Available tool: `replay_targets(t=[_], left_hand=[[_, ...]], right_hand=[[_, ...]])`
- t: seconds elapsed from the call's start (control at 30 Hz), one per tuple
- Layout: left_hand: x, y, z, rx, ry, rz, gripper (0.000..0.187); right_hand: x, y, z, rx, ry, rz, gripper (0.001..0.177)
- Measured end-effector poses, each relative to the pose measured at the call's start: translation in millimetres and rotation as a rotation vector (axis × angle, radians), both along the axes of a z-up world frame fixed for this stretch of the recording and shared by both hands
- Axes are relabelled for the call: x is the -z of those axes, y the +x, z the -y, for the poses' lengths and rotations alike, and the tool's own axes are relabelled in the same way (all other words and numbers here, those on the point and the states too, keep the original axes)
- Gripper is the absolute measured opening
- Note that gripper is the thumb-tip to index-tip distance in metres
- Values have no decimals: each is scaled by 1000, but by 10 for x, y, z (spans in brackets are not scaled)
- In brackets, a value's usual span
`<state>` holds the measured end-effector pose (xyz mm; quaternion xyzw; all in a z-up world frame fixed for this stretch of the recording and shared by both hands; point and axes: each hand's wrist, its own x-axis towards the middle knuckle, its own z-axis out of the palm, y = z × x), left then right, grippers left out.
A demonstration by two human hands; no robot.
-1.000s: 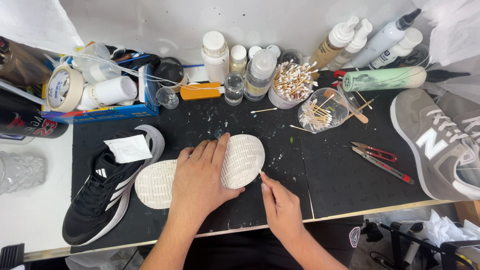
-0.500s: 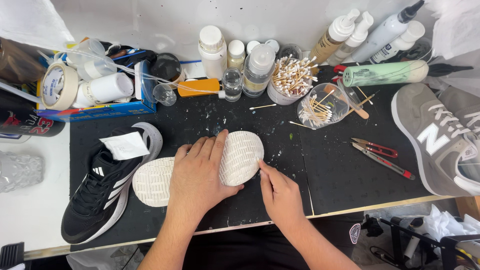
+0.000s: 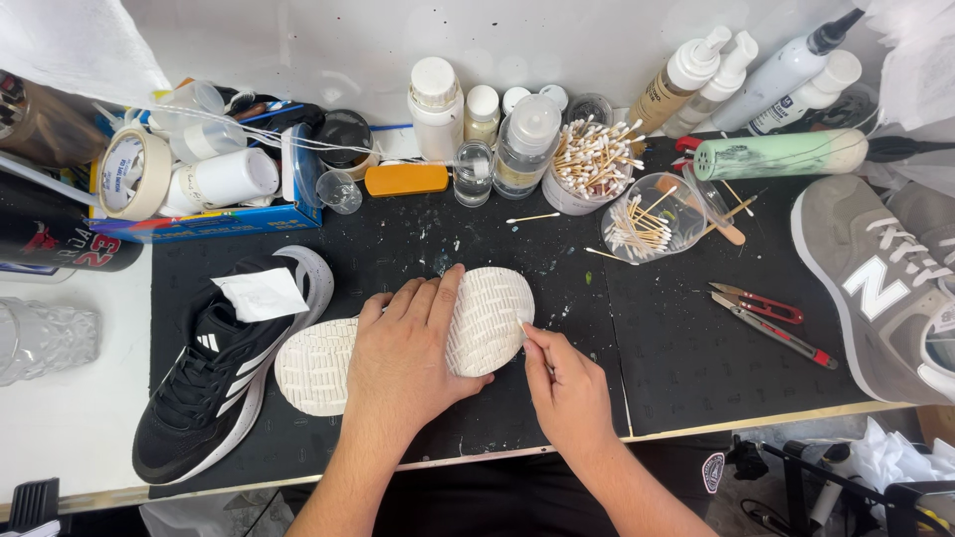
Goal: The person pours a liquid from a bottle into a small container and then uses a cotton swab to clean the white sole of a black sneaker. The person repeatedly dips the swab into the liquid and scrubs the textured surface of the shoe sole.
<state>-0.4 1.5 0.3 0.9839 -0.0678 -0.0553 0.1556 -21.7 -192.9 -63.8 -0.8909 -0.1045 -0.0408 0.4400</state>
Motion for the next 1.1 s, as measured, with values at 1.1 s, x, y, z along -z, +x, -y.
replay_targets(t=[1.1], left_hand=[[64,-53,-35,34,19,1,133]], right_hand=[[-705,1787,-509,-275,-706,331,20]])
